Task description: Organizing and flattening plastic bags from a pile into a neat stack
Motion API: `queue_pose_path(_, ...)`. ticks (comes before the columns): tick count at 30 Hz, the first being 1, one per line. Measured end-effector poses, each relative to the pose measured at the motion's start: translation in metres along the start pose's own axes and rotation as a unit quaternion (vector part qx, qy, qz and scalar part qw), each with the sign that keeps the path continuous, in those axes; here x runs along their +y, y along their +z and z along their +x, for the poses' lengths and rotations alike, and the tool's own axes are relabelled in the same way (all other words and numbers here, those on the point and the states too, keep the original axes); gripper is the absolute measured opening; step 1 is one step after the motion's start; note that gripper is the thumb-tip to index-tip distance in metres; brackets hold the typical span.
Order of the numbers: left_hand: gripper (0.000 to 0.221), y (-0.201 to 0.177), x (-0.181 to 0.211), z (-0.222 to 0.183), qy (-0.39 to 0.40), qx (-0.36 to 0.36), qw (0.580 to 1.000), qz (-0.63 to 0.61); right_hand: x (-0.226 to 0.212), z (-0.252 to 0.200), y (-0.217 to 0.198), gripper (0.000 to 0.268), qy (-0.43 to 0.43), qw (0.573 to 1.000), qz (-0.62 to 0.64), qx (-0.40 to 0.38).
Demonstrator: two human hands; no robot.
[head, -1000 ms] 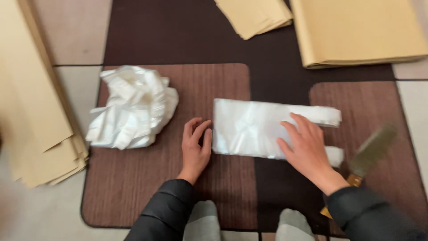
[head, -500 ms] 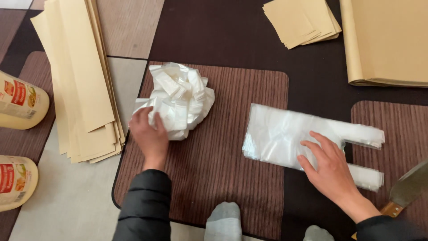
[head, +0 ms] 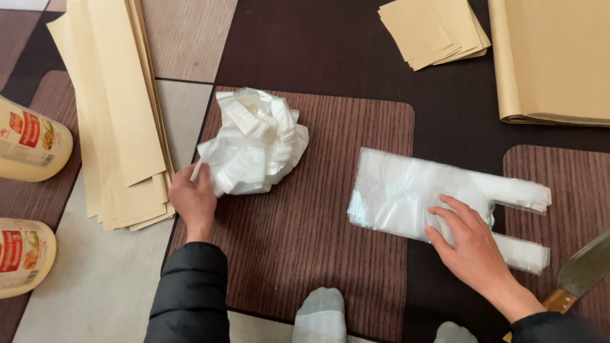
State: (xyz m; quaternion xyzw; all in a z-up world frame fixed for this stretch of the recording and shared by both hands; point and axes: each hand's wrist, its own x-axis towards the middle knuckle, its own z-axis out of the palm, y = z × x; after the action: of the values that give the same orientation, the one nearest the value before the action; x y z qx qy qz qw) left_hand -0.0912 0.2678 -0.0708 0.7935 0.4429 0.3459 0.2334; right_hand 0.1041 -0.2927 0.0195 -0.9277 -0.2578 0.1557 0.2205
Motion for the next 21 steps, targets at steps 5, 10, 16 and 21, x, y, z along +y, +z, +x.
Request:
queue_pose_path(5,0.024,-0.037,0.089,0.020,0.186,0.046,0.980,0.053,0.005,0.000,0.002,0.045,-0.007,1.000,0.007,0.007)
queue_pose_path(10,0.039,-0.056,0.154,0.041,0.253,0.032,0.962,-0.101,0.007,-0.002,0.005,0.043,-0.028,0.999,0.012,0.027)
queue_pose_path(16,0.081,-0.016,0.114,0.043,-0.029,-0.231,0.956,-0.181,0.004,-0.005,0.005,0.044,-0.034,0.999,0.024,0.027)
queue_pose_path(21,0.097,-0.017,0.070,0.022,0.039,-0.137,0.986,0.080,0.004,-0.009,0.000,0.043,-0.021,0.999,0.033,0.022)
